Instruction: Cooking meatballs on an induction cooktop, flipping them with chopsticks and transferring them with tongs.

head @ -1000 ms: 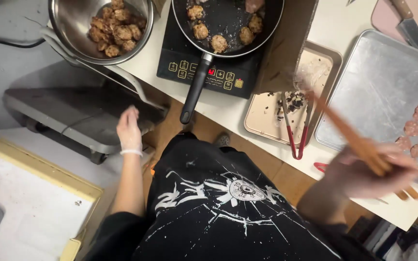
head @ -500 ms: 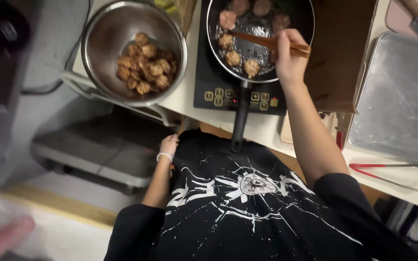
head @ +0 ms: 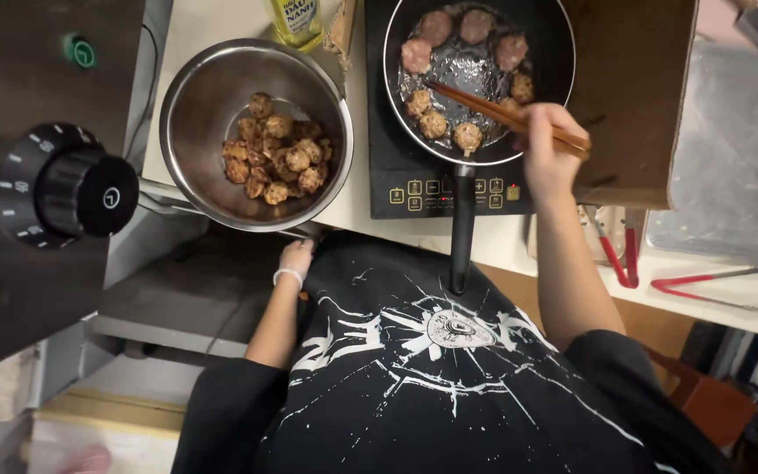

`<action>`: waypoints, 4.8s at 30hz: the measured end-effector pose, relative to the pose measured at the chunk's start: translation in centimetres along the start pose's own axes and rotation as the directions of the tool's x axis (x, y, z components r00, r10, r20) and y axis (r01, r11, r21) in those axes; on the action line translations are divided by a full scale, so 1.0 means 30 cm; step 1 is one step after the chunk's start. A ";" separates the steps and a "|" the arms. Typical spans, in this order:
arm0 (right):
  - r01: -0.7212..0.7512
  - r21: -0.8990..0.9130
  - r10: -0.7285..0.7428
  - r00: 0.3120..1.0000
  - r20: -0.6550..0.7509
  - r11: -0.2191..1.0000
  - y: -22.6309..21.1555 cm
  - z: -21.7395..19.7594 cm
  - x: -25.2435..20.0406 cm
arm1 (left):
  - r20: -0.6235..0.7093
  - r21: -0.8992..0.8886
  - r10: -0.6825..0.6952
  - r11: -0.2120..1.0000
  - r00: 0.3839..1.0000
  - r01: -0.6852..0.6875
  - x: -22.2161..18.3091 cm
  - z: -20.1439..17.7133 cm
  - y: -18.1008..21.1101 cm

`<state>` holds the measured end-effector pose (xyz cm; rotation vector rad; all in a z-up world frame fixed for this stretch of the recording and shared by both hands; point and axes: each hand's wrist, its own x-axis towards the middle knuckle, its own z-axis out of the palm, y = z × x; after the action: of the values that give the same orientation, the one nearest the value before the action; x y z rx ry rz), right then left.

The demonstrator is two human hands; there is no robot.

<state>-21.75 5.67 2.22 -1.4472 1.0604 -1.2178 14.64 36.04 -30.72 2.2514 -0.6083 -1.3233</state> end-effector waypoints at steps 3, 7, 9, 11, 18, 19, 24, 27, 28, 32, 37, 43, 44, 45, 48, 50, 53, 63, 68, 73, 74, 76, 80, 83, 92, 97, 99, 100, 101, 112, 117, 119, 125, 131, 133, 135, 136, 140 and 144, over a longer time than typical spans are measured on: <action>0.047 -0.107 -0.050 0.998 -0.030 0.993 -0.047 -0.062 -0.076 | 0.002 -0.174 -0.036 0.984 0.999 0.036 0.032 0.000 -0.027; 0.263 -0.337 -0.235 0.964 0.120 0.904 -0.124 -0.050 -0.099 | 0.016 -0.281 -0.077 0.956 0.997 0.078 0.020 -0.007 -0.136; 0.444 -0.425 -0.328 0.888 0.321 0.789 -0.126 -0.026 -0.085 | 0.006 -0.324 -0.115 0.940 0.993 0.111 0.019 -0.010 -0.179; 0.478 -0.424 -0.317 0.862 0.396 0.769 -0.130 0.005 -0.076 | -0.007 -0.330 -0.150 0.934 0.989 0.140 -0.009 -0.015 -0.197; 0.686 -0.418 -0.348 0.690 0.635 0.596 -0.134 0.061 -0.056 | -0.009 -0.398 -0.235 0.893 0.972 0.212 -0.073 -0.035 -0.301; 0.682 -0.422 -0.345 0.693 0.633 0.597 -0.125 0.058 -0.062 | -0.006 -0.394 -0.235 0.894 0.972 0.214 -0.093 -0.044 -0.287; 0.742 -0.399 -0.387 0.638 0.666 0.539 -0.084 0.072 -0.043 | -0.010 -0.371 -0.250 0.900 0.968 0.229 -0.081 -0.076 -0.231; 0.629 -0.414 -0.434 0.766 0.475 0.658 0.044 0.055 -0.037 | -0.011 -0.367 -0.201 0.912 0.980 0.183 -0.055 -0.082 -0.207; 0.631 -0.415 -0.436 0.765 0.475 0.655 0.050 0.050 -0.026 | -0.010 -0.368 -0.197 0.912 0.980 0.180 -0.048 -0.085 -0.203; 0.013 0.001 -0.013 0.997 -0.073 1.000 0.092 -0.003 0.031 | -0.005 -0.352 -0.173 0.922 0.985 0.161 -0.025 -0.096 -0.193; -0.185 0.201 0.232 0.941 -0.245 0.962 0.081 -0.094 0.035 | -0.001 -0.355 -0.160 0.923 0.987 0.149 0.007 -0.099 -0.210; -0.063 0.019 0.065 0.984 -0.164 0.998 0.105 -0.088 -0.003 | 0.005 -0.325 -0.197 0.927 0.980 0.187 -0.003 -0.125 -0.176; -0.042 -0.001 0.041 0.990 -0.135 0.999 0.117 -0.073 0.002 | 0.004 -0.309 -0.190 0.933 0.982 0.182 -0.006 -0.128 -0.166; -0.020 -0.020 0.018 0.994 -0.106 1.000 0.129 -0.056 0.007 | 0.005 -0.294 -0.182 0.940 0.983 0.176 -0.009 -0.132 -0.156; -0.038 0.009 0.038 0.996 -0.077 0.999 0.147 -0.015 0.028 | 0.017 -0.282 -0.155 0.947 0.988 0.153 -0.001 -0.127 -0.160; -0.037 0.014 0.038 0.997 -0.064 0.999 0.140 -0.016 0.017 | 0.016 -0.280 -0.141 0.950 0.990 0.140 -0.013 -0.126 -0.150; -0.027 0.028 0.029 0.998 -0.054 0.999 0.126 -0.023 0.006 | 0.004 -0.292 -0.131 0.948 0.991 0.126 -0.037 -0.133 -0.161; 0.294 -0.235 -0.267 0.954 0.139 0.927 -0.002 -0.006 -0.034 | 0.002 -0.318 -0.224 0.924 0.975 0.213 -0.047 -0.095 -0.328; 0.527 -0.392 -0.371 0.835 0.407 0.754 -0.093 0.037 -0.045 | -0.004 -0.306 -0.233 0.926 0.973 0.220 -0.091 -0.116 -0.218; 0.672 -0.435 -0.357 0.711 0.606 0.600 -0.092 0.072 -0.014 | 0.002 -0.292 -0.216 0.934 0.976 0.207 -0.113 -0.111 -0.143; 0.698 -0.436 -0.366 0.689 0.625 0.569 -0.081 0.074 -0.003 | 0.000 -0.304 -0.210 0.931 0.978 0.201 -0.101 -0.104 -0.151; 0.724 -0.435 -0.375 0.665 0.646 0.535 -0.049 0.074 0.009 | 0.000 -0.317 -0.203 0.929 0.979 0.192 -0.078 -0.093 -0.179; 0.542 -0.367 -0.410 0.829 0.381 0.756 0.034 0.051 0.023 | 0.002 -0.351 -0.189 0.919 0.982 0.178 -0.068 -0.095 -0.196; 0.240 -0.145 -0.231 0.970 0.080 0.960 0.066 0.005 0.059 | 0.003 -0.341 -0.204 0.920 0.979 0.193 -0.074 -0.098 -0.205; -0.021 -0.039 0.013 0.976 -0.215 0.999 0.072 -0.143 0.050 | 0.019 -0.314 -0.227 0.923 0.974 0.222 -0.048 -0.103 -0.216; -0.072 -0.018 0.065 0.966 -0.248 0.997 0.129 -0.128 0.037 | 0.031 -0.292 -0.219 0.931 0.975 0.218 -0.049 -0.118 -0.170; -0.073 0.027 0.077 0.974 -0.213 0.997 0.149 -0.114 0.028 | 0.032 -0.308 -0.193 0.932 0.981 0.193 -0.002 -0.102 -0.209; -0.075 0.029 0.080 0.974 -0.212 0.997 0.146 -0.090 0.016 | 0.030 -0.307 -0.195 0.931 0.980 0.195 -0.005 -0.107 -0.214; -0.066 0.025 0.070 0.984 -0.161 0.997 0.143 -0.066 0.004 | 0.028 -0.314 -0.185 0.931 0.982 0.185 -0.007 -0.111 -0.219; 0.034 -0.090 -0.036 0.999 -0.019 0.995 0.066 -0.076 -0.022 | 0.024 -0.279 -0.211 0.937 0.977 0.210 -0.056 -0.119 -0.212; -0.021 -0.011 0.021 0.999 0.041 1.000 0.115 -0.037 0.016 | 0.017 -0.319 -0.207 0.926 0.978 0.201 -0.024 -0.100 -0.275; -0.062 0.010 0.061 0.997 0.045 0.998 0.126 -0.035 0.002 | 0.017 -0.334 -0.197 0.923 0.980 0.191 -0.023 -0.100 -0.252; -0.065 0.032 0.065 0.998 0.011 0.997 0.058 -0.024 -0.050 | 0.014 -0.371 -0.208 0.907 0.978 0.199 -0.022 -0.088 -0.293; 0.116 -0.131 -0.097 0.984 0.147 0.985 -0.049 0.033 -0.084 | 0.028 -0.344 -0.230 0.912 0.973 0.225 -0.050 -0.122 -0.280; 0.168 -0.194 -0.127 0.970 0.208 0.966 -0.088 0.063 -0.080 | 0.034 -0.318 -0.231 0.920 0.972 0.229 -0.048 -0.133 -0.259; 0.303 -0.322 -0.201 0.928 0.313 0.897 -0.123 0.097 -0.067 | 0.034 -0.302 -0.219 0.928 0.975 0.219 -0.041 -0.140 -0.241; 0.302 -0.324 -0.201 0.929 0.310 0.896 -0.120 0.107 -0.064 | 0.036 -0.300 -0.217 0.929 0.975 0.218 -0.026 -0.137 -0.244; 0.424 -0.448 -0.276 0.892 0.358 0.787 -0.072 0.130 -0.066 | 0.029 -0.356 -0.186 0.916 0.982 0.184 0.006 -0.128 -0.255; 0.218 -0.298 -0.183 0.973 0.140 0.929 0.024 0.128 -0.064 | 0.023 -0.359 -0.175 0.917 0.984 0.171 0.001 -0.130 -0.258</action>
<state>-18.23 7.87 0.89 -1.8848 1.0845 -1.1307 19.21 42.84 -33.59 2.0401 -0.1439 -1.3772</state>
